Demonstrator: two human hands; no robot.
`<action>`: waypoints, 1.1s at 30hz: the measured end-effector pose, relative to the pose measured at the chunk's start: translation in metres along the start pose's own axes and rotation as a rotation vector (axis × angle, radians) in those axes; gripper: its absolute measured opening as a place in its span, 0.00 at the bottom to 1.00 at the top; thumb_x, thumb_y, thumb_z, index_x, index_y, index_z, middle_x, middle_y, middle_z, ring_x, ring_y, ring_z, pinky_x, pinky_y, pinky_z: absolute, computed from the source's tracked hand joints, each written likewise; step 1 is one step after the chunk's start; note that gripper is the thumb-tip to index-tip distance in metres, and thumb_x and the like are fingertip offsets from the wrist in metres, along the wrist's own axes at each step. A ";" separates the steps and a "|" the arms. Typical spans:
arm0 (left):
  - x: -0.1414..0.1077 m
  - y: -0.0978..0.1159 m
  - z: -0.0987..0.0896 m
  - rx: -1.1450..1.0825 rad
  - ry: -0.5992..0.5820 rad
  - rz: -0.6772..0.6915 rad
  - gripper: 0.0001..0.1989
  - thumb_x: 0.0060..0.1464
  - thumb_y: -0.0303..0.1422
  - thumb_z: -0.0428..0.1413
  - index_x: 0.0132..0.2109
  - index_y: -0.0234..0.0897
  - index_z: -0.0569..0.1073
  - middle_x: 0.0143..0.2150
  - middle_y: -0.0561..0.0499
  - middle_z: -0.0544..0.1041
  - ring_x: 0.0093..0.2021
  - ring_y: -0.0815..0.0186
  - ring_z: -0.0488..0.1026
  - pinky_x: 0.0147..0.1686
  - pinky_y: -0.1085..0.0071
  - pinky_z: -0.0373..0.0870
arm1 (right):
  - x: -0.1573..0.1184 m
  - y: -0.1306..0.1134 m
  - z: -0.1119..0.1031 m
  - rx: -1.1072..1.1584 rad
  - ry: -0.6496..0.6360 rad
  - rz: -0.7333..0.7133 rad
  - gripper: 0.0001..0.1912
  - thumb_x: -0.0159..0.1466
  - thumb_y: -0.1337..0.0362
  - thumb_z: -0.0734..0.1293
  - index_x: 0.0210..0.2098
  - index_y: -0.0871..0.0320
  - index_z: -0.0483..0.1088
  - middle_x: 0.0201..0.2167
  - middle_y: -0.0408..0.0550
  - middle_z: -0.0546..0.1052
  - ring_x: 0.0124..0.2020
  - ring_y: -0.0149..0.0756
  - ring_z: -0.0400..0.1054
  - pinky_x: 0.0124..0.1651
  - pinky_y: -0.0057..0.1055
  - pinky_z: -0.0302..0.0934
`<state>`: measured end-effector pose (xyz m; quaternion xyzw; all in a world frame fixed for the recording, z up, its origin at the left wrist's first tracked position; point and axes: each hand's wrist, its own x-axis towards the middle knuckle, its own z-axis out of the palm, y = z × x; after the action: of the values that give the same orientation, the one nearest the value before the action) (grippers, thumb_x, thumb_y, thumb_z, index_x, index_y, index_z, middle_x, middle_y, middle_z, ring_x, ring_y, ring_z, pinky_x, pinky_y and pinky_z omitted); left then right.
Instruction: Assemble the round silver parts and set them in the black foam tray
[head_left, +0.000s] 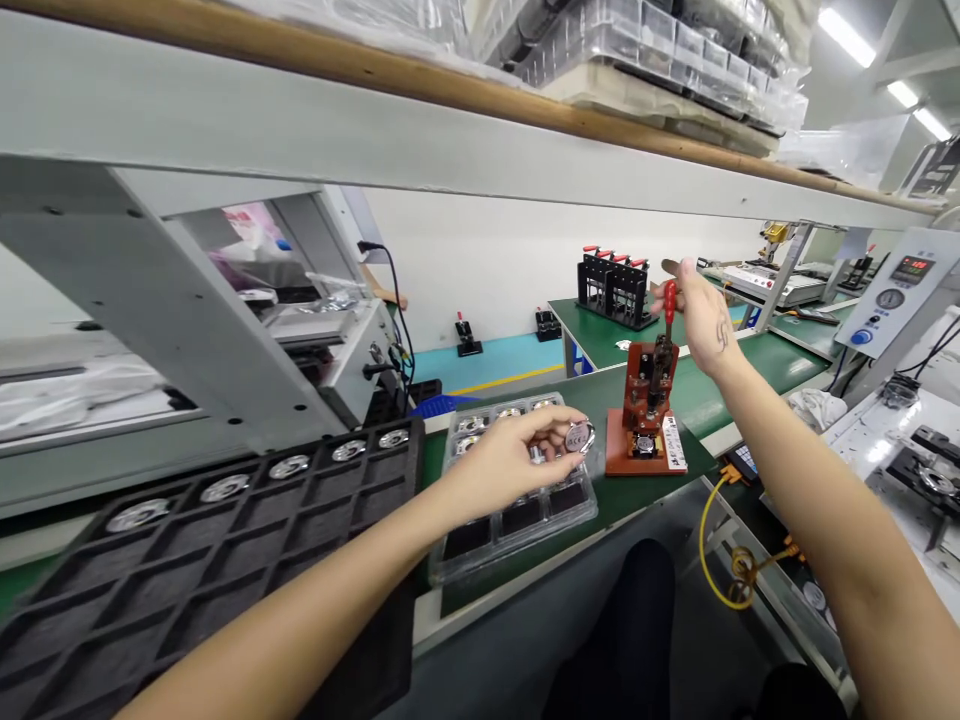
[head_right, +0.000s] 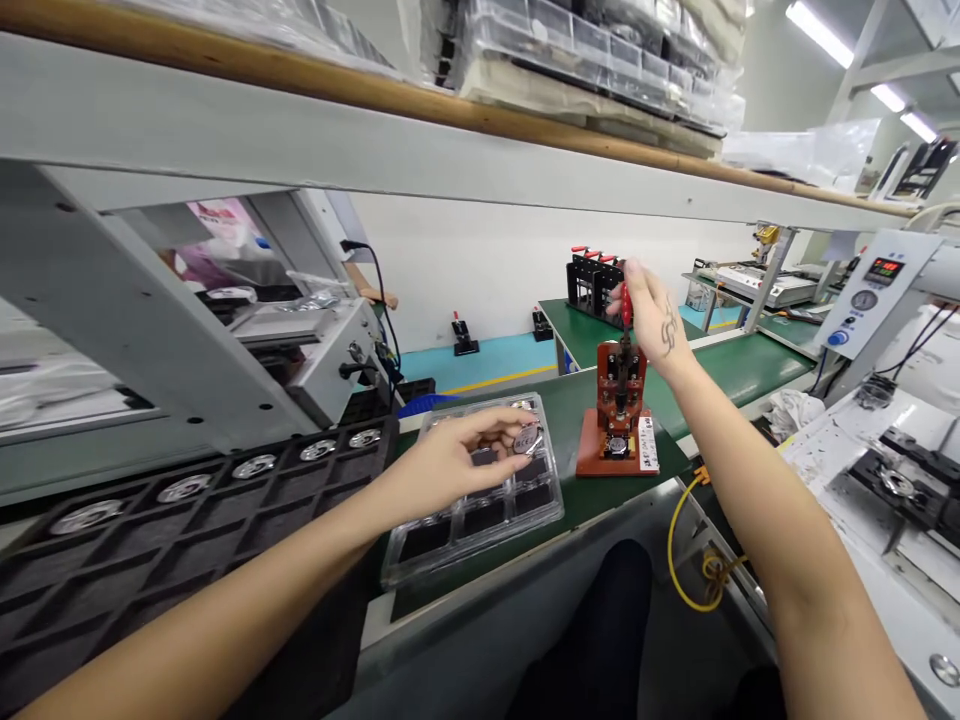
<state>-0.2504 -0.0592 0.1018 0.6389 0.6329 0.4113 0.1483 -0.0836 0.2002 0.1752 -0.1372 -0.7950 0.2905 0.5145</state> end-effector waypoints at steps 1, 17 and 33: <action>-0.003 -0.001 0.000 0.015 0.006 0.002 0.20 0.58 0.42 0.63 0.54 0.40 0.80 0.41 0.50 0.82 0.38 0.63 0.78 0.41 0.67 0.79 | -0.016 -0.012 0.000 0.006 0.031 -0.027 0.39 0.78 0.36 0.49 0.55 0.58 0.79 0.40 0.51 0.83 0.40 0.39 0.80 0.51 0.40 0.73; -0.008 0.025 0.042 0.183 -0.026 0.287 0.17 0.61 0.33 0.60 0.56 0.41 0.74 0.44 0.48 0.81 0.38 0.61 0.78 0.41 0.64 0.76 | -0.142 -0.009 -0.003 -0.195 -0.093 -0.186 0.20 0.80 0.57 0.56 0.54 0.51 0.79 0.61 0.52 0.80 0.71 0.50 0.67 0.74 0.55 0.60; -0.015 0.045 0.058 0.356 -0.016 0.410 0.16 0.64 0.33 0.58 0.58 0.39 0.72 0.46 0.46 0.81 0.41 0.59 0.80 0.40 0.64 0.78 | -0.213 -0.068 -0.005 0.248 -0.152 0.470 0.17 0.73 0.47 0.68 0.47 0.51 0.82 0.27 0.43 0.77 0.29 0.37 0.72 0.36 0.33 0.69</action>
<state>-0.1761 -0.0609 0.0930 0.7731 0.5514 0.3099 -0.0480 0.0184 0.0379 0.0608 -0.2316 -0.7363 0.5063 0.3846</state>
